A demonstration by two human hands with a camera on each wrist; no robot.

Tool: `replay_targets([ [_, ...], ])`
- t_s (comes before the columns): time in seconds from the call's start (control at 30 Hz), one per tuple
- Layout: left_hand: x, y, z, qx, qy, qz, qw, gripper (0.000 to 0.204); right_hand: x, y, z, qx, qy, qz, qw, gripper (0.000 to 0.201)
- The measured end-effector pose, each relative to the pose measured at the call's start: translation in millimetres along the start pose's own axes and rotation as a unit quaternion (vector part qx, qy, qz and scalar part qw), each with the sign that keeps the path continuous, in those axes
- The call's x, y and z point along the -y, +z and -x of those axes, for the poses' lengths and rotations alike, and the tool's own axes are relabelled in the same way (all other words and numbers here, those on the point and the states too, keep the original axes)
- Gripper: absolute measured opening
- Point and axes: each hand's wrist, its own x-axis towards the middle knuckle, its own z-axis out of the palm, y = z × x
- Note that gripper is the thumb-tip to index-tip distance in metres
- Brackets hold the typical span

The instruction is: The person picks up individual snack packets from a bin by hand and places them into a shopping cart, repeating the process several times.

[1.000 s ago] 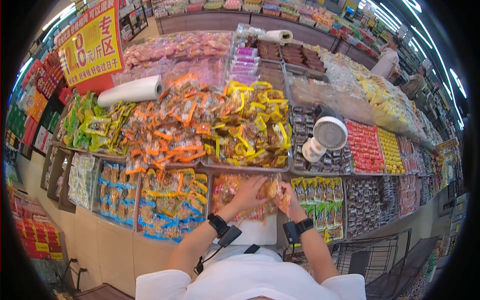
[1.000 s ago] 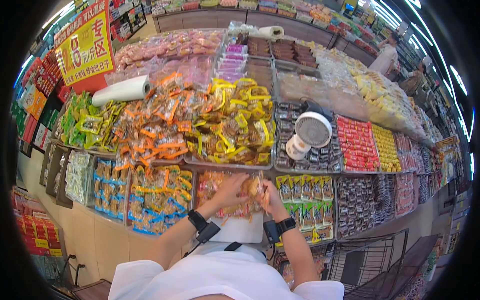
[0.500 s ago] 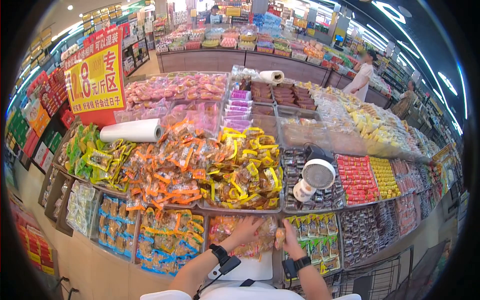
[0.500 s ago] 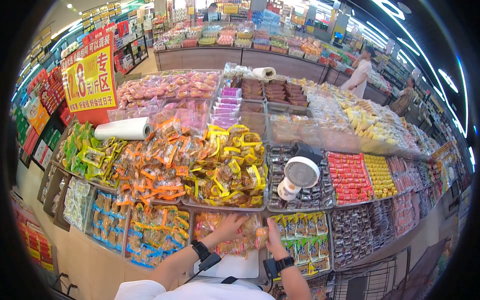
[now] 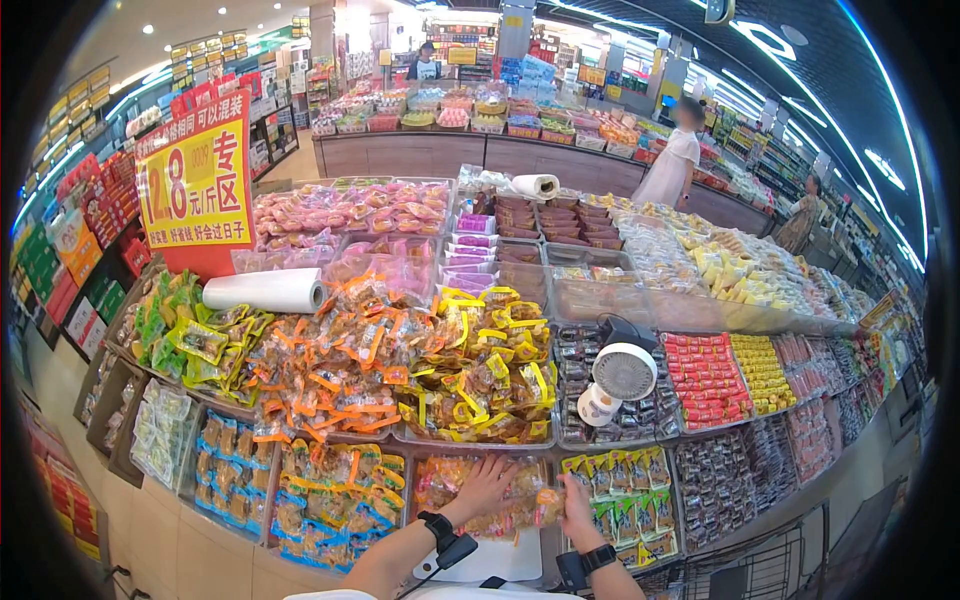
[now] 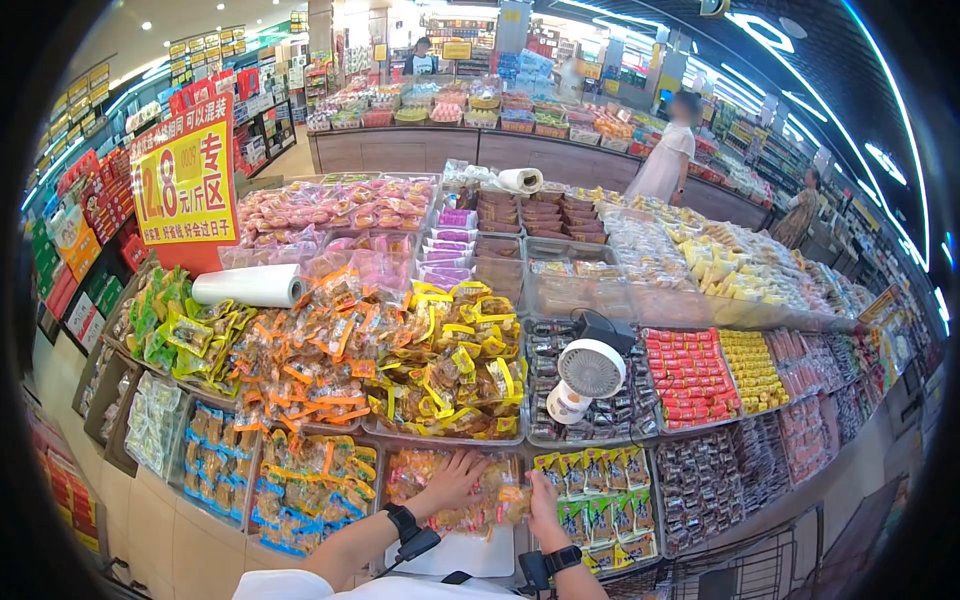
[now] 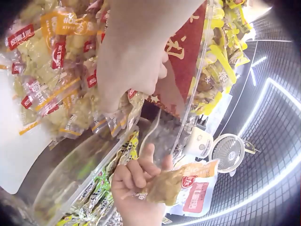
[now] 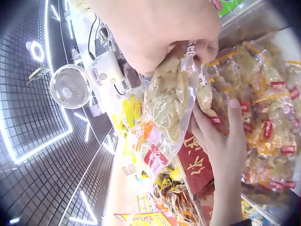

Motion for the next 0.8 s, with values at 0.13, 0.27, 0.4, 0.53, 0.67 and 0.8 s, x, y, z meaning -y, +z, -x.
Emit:
replay_targets([
  [0.13,0.8,5.0,-1.2,-0.031,-0.006,0.004,0.999,0.060,3.8,6.3,5.3,-0.007,-0.002,-0.006,1.000,0.024],
  [0.27,5.2,14.9,2.6,-0.062,-0.022,0.007,0.998,0.050,-3.7,0.9,3.8,-0.010,-0.002,0.011,1.000,0.024],
  [0.4,8.4,12.7,6.7,-0.051,-0.046,-0.031,0.997,0.051,0.5,-0.7,10.6,-0.010,0.006,0.031,0.999,0.025],
  [0.53,6.8,8.4,9.3,-0.061,-0.037,-0.025,0.997,0.051,-0.1,4.0,4.9,-0.022,-0.006,0.015,1.000,0.025],
  [0.67,-3.1,-4.3,4.3,-0.063,-0.039,0.010,0.997,0.048,-2.5,1.4,3.8,-0.028,-0.044,0.014,0.999,0.025],
  [0.8,-6.1,0.5,19.2,-0.041,-0.105,0.330,0.937,0.039,0.9,5.4,11.7,-0.004,-0.042,0.066,0.997,0.024],
])
